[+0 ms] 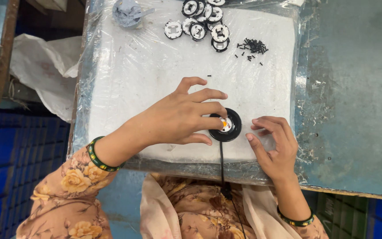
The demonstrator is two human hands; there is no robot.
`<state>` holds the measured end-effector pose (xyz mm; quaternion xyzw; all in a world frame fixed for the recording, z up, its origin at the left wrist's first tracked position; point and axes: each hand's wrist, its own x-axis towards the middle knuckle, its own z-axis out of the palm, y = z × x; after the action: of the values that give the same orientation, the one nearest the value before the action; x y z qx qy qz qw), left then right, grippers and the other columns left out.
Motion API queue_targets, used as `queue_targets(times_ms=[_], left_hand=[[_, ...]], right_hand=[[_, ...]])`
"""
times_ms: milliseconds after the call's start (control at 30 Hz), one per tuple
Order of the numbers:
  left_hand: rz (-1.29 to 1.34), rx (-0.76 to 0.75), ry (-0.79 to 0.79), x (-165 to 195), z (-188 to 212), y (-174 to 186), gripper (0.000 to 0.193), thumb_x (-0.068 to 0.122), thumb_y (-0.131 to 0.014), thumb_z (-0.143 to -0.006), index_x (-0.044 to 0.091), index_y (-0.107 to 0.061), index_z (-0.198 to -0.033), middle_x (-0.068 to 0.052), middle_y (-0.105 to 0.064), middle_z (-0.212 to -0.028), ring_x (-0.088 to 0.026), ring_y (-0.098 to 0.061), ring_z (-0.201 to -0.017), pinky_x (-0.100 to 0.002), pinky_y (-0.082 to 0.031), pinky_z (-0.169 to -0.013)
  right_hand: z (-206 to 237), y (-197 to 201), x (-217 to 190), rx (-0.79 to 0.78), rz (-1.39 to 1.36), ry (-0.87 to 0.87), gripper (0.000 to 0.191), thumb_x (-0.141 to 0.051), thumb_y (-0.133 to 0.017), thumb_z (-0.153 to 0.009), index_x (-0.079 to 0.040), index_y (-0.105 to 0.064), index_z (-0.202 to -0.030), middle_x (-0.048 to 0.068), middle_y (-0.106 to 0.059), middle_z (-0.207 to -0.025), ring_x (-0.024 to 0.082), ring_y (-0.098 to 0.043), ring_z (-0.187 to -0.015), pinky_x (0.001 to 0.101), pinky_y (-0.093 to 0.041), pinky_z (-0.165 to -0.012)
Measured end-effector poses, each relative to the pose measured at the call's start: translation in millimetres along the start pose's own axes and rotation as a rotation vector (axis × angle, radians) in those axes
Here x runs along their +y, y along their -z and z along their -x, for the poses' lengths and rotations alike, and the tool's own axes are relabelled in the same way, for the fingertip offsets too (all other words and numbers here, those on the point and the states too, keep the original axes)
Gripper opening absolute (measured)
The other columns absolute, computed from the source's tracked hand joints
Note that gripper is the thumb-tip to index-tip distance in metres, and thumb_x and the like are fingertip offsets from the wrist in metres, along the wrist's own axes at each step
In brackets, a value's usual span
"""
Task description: The person assembles a small LED light by placing a white LED module into a black circular housing, applying adhesive with a small spatula, and securing a white plastic cover over the module. The person then screws the cover into place by hand.
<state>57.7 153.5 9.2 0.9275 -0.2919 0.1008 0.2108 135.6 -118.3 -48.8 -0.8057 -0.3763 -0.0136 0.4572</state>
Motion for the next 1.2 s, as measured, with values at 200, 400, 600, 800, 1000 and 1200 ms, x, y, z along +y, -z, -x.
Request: queue_targets(times_ms=[200,400,600,800,1000,1200], left_hand=[[-0.016,0.017,-0.030,-7.8,3.9,-7.3,0.029,0.036,-0.079,-0.082,0.025,-0.066,-0.106,0.007,-0.067,-0.125,-0.018,-0.055,-0.133,-0.057,-0.033,-0.113],[-0.019,0.020,-0.041,-12.5,5.5,-9.4,0.020,0.027,-0.071,-0.090,0.026,-0.066,-0.109,0.006,-0.066,-0.125,-0.019,-0.060,-0.127,-0.054,-0.042,-0.110],[-0.111,-0.067,0.006,-3.3,3.2,-6.9,0.021,0.019,-0.061,-0.091,0.026,-0.064,-0.111,0.003,-0.063,-0.125,-0.022,-0.063,-0.121,-0.055,-0.043,-0.109],[-0.118,-0.044,0.007,3.2,5.5,-7.2,0.017,0.019,-0.058,-0.094,0.020,-0.063,-0.110,-0.001,-0.063,-0.129,-0.024,-0.063,-0.123,-0.051,-0.046,-0.108],[-0.052,0.012,-0.066,-10.5,12.1,-10.3,0.023,0.018,-0.058,-0.096,0.015,-0.063,-0.118,-0.001,-0.064,-0.138,-0.023,-0.061,-0.130,-0.045,-0.048,-0.110],[0.065,0.051,-0.088,-19.3,14.5,-16.2,0.028,0.017,-0.058,-0.096,0.015,-0.063,-0.123,-0.004,-0.062,-0.140,-0.025,-0.061,-0.131,-0.039,-0.053,-0.102]], right_hand=[[-4.3,-1.7,-2.5,-0.011,0.012,-0.004,0.029,-0.010,-0.079,-0.090,-0.003,-0.067,-0.115,0.013,-0.068,-0.113,0.021,-0.071,-0.094,0.0309,-0.057,-0.078],[-5.4,-3.2,-1.5,-0.041,0.035,-0.027,0.030,-0.009,-0.080,-0.088,-0.003,-0.068,-0.114,0.013,-0.068,-0.112,0.021,-0.070,-0.093,0.0309,-0.057,-0.076],[-3.2,-4.8,1.7,-0.057,0.043,-0.026,0.031,-0.011,-0.080,-0.088,-0.003,-0.067,-0.115,0.014,-0.068,-0.112,0.022,-0.069,-0.092,0.0312,-0.056,-0.075],[-2.1,-2.8,1.9,-0.015,0.145,0.348,0.027,-0.025,-0.076,-0.088,-0.009,-0.069,-0.109,0.010,-0.068,-0.117,0.030,-0.066,-0.108,0.0383,-0.053,-0.086],[-11.7,-6.9,-4.6,-0.094,0.265,0.443,0.027,-0.026,-0.083,-0.082,-0.010,-0.074,-0.102,0.009,-0.070,-0.119,0.035,-0.063,-0.116,0.0439,-0.049,-0.088],[-25.5,-3.9,-6.4,-0.126,0.268,0.478,0.031,-0.031,-0.083,-0.081,-0.010,-0.073,-0.100,0.012,-0.069,-0.118,0.036,-0.063,-0.114,0.0449,-0.049,-0.085]])
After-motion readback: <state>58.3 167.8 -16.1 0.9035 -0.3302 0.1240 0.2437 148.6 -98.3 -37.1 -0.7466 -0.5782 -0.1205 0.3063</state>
